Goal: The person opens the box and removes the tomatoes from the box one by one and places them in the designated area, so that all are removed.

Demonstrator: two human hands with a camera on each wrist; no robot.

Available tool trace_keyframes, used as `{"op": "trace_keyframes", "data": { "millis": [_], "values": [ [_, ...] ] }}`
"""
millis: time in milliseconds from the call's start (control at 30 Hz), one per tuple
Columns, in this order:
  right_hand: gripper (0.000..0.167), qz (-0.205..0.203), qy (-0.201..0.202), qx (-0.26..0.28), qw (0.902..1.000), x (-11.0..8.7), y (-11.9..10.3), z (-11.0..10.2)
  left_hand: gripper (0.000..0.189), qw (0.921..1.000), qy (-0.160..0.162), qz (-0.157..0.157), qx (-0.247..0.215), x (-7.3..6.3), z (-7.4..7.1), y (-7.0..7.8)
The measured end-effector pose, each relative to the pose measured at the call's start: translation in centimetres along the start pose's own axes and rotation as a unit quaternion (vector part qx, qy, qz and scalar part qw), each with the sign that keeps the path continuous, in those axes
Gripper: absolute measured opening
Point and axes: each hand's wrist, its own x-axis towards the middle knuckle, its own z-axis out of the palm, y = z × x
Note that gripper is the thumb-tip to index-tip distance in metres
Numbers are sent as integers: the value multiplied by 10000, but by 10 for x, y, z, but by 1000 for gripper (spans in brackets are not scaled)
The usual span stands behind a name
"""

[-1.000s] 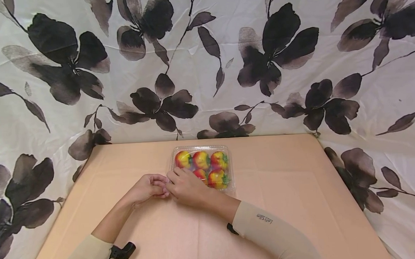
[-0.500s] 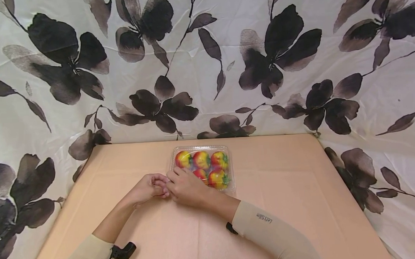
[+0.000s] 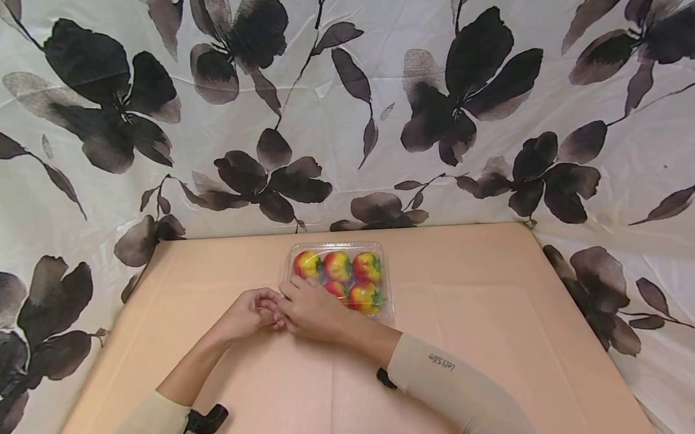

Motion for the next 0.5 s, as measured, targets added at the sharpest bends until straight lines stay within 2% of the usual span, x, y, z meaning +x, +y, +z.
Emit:
{"op": "trace_keyframes", "data": {
  "millis": [200,500],
  "values": [
    [6,-18,23,101,9999,1,3,-1,25,10000,-1,-55,18,2,-3,-2],
    [9,70,41,140,9999,0,-4,-4,27,10000,-72,-56,39,-2,-6,-1]
  ]
}}
